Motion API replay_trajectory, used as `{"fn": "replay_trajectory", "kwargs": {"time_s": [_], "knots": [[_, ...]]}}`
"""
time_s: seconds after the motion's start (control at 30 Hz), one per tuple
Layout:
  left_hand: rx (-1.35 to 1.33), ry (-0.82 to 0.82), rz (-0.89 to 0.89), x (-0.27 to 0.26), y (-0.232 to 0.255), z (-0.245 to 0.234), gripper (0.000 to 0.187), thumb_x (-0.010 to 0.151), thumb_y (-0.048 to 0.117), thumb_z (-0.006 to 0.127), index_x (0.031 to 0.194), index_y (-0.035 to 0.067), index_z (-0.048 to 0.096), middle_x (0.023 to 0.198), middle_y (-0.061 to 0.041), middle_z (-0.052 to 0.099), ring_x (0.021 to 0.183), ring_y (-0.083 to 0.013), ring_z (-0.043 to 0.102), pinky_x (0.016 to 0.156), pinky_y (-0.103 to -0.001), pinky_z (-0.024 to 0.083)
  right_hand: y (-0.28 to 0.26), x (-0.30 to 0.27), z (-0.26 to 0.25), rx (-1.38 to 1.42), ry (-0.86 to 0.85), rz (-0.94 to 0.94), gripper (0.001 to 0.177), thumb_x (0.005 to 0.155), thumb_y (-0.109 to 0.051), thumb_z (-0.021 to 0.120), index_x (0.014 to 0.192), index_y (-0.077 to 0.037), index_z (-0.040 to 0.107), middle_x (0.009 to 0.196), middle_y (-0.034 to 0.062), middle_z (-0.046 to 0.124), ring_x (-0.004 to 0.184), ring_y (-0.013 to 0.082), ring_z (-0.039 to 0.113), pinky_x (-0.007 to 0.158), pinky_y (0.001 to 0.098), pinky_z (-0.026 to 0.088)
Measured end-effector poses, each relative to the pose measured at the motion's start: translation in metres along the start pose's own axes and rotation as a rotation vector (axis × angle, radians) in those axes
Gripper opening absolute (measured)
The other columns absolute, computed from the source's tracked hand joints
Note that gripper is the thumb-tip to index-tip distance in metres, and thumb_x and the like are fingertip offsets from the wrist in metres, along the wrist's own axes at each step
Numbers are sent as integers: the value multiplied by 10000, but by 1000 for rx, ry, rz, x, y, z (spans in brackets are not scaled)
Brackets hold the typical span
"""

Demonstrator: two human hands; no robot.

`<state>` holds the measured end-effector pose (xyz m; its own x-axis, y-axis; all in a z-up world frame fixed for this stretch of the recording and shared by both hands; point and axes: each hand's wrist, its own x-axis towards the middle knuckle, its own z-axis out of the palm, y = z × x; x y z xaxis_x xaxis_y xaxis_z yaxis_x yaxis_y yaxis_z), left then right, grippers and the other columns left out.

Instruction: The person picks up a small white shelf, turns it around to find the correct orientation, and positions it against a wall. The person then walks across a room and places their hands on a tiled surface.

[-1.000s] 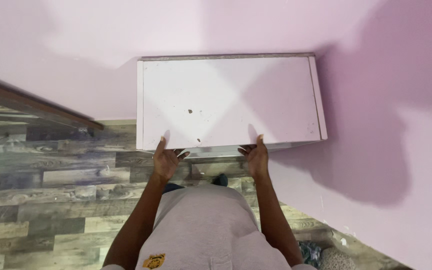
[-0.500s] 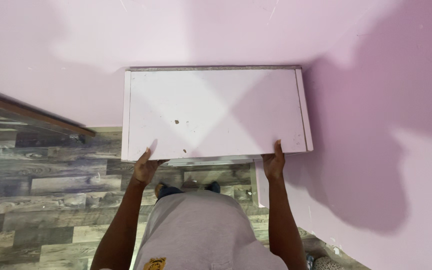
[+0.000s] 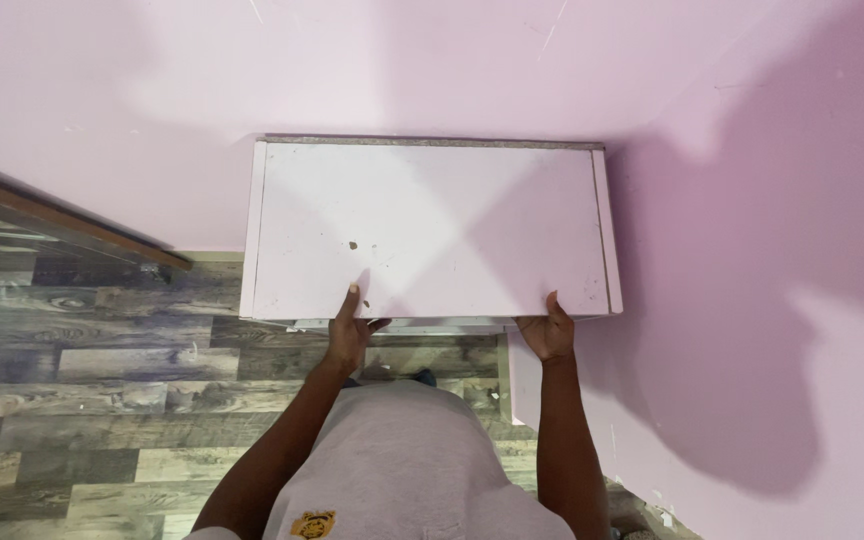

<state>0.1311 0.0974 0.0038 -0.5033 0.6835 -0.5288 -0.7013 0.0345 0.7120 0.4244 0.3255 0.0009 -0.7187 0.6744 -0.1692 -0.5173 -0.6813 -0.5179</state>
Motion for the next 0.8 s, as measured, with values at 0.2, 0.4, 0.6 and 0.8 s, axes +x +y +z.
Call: {"fn": "replay_trajectory", "kwargs": {"time_s": [0.2, 0.4, 0.6, 0.8], "knots": [[80, -218, 59, 5, 10, -13, 752, 987, 568, 546, 1486, 13, 451, 1365, -242, 503, 1303, -391, 537, 1076, -613, 479, 2, 7, -27, 31, -40, 18, 611, 996, -408, 676, 1454, -30, 529, 1421, 138, 611, 1367, 301, 542, 1199, 502, 383], [170, -266, 62, 21, -3, -33, 754, 969, 604, 495, 1477, 49, 467, 1384, -147, 531, 1332, -294, 530, 1083, -554, 479, 4, 10, -48, 38, -94, 33, 576, 997, -387, 676, 1442, -44, 548, 1415, 121, 628, 1370, 287, 543, 1203, 498, 381], [195, -275, 92, 12, 4, -27, 785, 977, 611, 520, 1445, -19, 475, 1352, -181, 587, 1306, -342, 552, 1088, -589, 481, 4, 10, -47, 47, -144, 31, 548, 1032, -396, 643, 1429, -27, 565, 1401, 148, 633, 1350, 311, 555, 1186, 538, 395], [164, -337, 14, -4, 24, -11, 697, 950, 576, 548, 1416, 58, 513, 1397, -170, 586, 1296, -303, 552, 1085, -524, 457, 0, -2, -6, 40, -114, 24, 574, 1048, -411, 631, 1431, 7, 540, 1390, 190, 632, 1339, 334, 573, 1170, 548, 402]]}}
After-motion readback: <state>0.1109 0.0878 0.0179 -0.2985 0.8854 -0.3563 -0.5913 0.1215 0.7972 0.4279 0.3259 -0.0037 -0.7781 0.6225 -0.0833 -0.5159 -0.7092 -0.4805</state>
